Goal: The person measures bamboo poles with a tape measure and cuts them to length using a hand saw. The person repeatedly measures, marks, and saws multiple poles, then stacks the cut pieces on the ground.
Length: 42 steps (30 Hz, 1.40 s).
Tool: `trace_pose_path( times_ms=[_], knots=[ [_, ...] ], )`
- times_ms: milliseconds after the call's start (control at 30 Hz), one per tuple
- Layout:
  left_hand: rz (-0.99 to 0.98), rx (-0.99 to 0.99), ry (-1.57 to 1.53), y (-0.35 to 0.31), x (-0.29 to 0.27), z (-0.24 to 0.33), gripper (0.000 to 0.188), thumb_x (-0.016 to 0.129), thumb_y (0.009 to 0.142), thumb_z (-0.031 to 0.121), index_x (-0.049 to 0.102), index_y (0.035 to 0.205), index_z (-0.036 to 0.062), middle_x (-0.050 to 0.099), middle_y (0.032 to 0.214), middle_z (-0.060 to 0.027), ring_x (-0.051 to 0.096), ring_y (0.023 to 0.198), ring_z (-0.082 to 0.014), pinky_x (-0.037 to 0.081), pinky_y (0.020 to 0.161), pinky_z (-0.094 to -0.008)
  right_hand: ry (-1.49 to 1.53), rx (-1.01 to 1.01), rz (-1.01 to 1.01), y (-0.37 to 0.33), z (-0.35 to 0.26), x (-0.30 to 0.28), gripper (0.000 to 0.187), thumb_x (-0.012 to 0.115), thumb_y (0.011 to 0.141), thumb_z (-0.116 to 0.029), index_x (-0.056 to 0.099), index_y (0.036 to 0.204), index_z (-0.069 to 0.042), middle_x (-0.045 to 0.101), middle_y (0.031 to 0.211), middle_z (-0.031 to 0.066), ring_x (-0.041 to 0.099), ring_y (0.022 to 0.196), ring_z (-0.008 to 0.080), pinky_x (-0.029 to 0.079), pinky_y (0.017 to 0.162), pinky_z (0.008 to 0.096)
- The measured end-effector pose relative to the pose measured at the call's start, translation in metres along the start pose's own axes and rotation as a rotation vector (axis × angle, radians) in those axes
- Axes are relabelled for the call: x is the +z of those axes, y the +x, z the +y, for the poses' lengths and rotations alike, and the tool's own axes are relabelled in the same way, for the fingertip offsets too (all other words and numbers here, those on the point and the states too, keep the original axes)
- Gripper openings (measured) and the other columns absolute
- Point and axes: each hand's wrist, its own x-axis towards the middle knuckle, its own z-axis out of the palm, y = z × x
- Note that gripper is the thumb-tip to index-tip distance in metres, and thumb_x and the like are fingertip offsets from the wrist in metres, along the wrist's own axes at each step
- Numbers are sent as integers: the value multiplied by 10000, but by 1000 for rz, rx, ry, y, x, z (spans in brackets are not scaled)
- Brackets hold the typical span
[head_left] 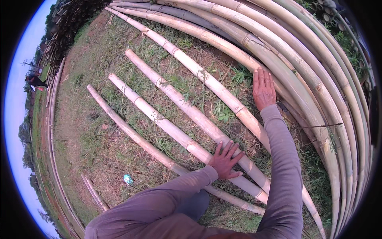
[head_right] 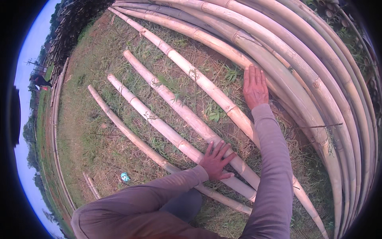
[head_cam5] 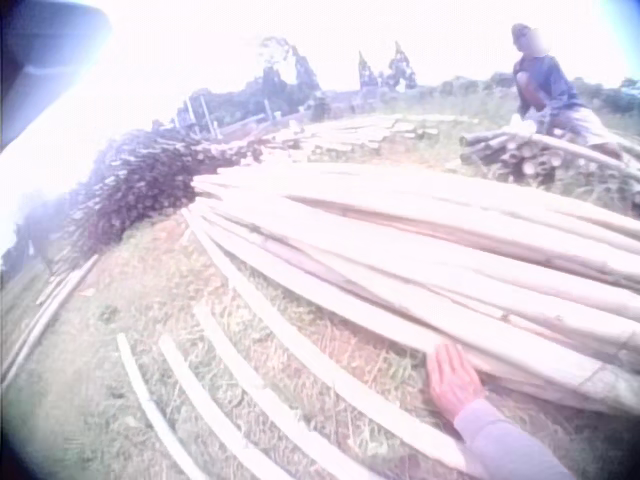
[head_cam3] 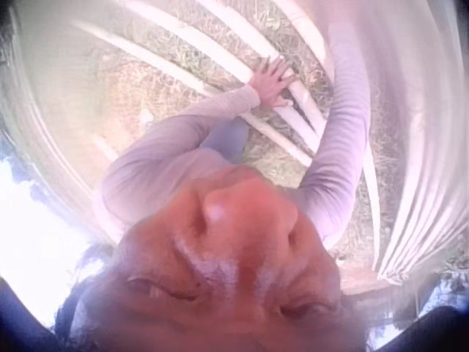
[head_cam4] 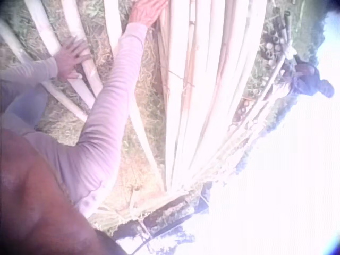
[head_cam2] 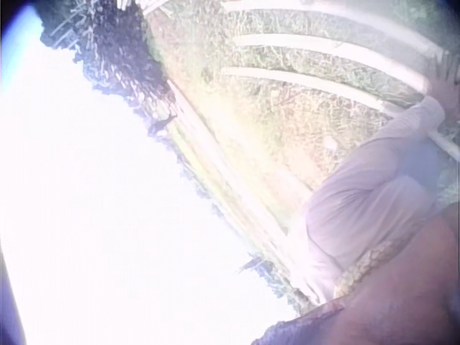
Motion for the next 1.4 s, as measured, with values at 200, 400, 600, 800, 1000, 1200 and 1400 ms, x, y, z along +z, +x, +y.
trace_pose_path(
  times_ms=[200, 400, 600, 800, 1000, 1200, 1400],
  knots=[
    [-83, -10, -33, 0, -10, 2, 880, 513, 915, 761, 339, 1617, 261, 215, 1703, -159, 131, 1596, -371, 20, 1260, -648, 60, 96, -258, 67, 7, 14, 645, 518, 990, -49, 303, 1597, -41, 588, 1365, 209, 606, 1278, 364, 507, 1084, 463],
    [-102, 0, -136, 1, -17, -1, 860, 526, 935, 703, 361, 1606, 192, 185, 1713, -178, 80, 1603, -383, -21, 1272, -632, 111, 165, -449, 105, 10, 8, 505, 657, 879, 6, 442, 1334, -36, 672, 1161, 258, 719, 1001, 429, 590, 889, 501],
    [-16, 25, -229, -3, -5, -7, 878, 565, 922, 652, 379, 1585, 108, 199, 1702, -213, 57, 1603, -397, -55, 1272, -636, 206, 68, -474, 111, 23, 25, 459, 698, 781, 28, 430, 1150, -24, 690, 1022, 299, 688, 973, 489, 563, 852, 556],
    [13, 92, -353, -6, -1, -9, 925, 607, 886, 654, 373, 1575, 83, 163, 1692, -272, 46, 1596, -433, -30, 1269, -647, 419, 92, -568, 86, 55, 53, 822, 756, 782, 5, 327, 1483, -16, 654, 1206, 332, 655, 1131, 477, 546, 949, 518],
    [80, 140, -385, 0, 10, -16, 928, 632, 866, 632, 404, 1544, 41, 170, 1683, -286, 40, 1594, -443, -41, 1264, -662, 303, 204, -529, 93, 72, 98, 901, 798, 701, 41, 361, 1489, 7, 677, 1193, 306, 664, 1130, 466, 552, 966, 488],
    [130, 135, -393, 3, 23, -13, 955, 618, 830, 681, 444, 1522, 45, 199, 1668, -304, 64, 1585, -469, -57, 1256, -682, 374, 169, -595, 102, 69, 86, 847, 797, 748, -43, 390, 1488, 13, 670, 1234, 296, 661, 1149, 452, 549, 970, 484],
    [100, 122, -381, -1, 12, -2, 926, 638, 851, 643, 427, 1537, 57, 211, 1666, -288, 60, 1588, -454, -37, 1264, -664, 330, 77, -408, 72, 58, 34, 655, 731, 855, -13, 473, 1456, -25, 608, 1340, 287, 601, 1242, 466, 513, 1039, 496]
  ],
)
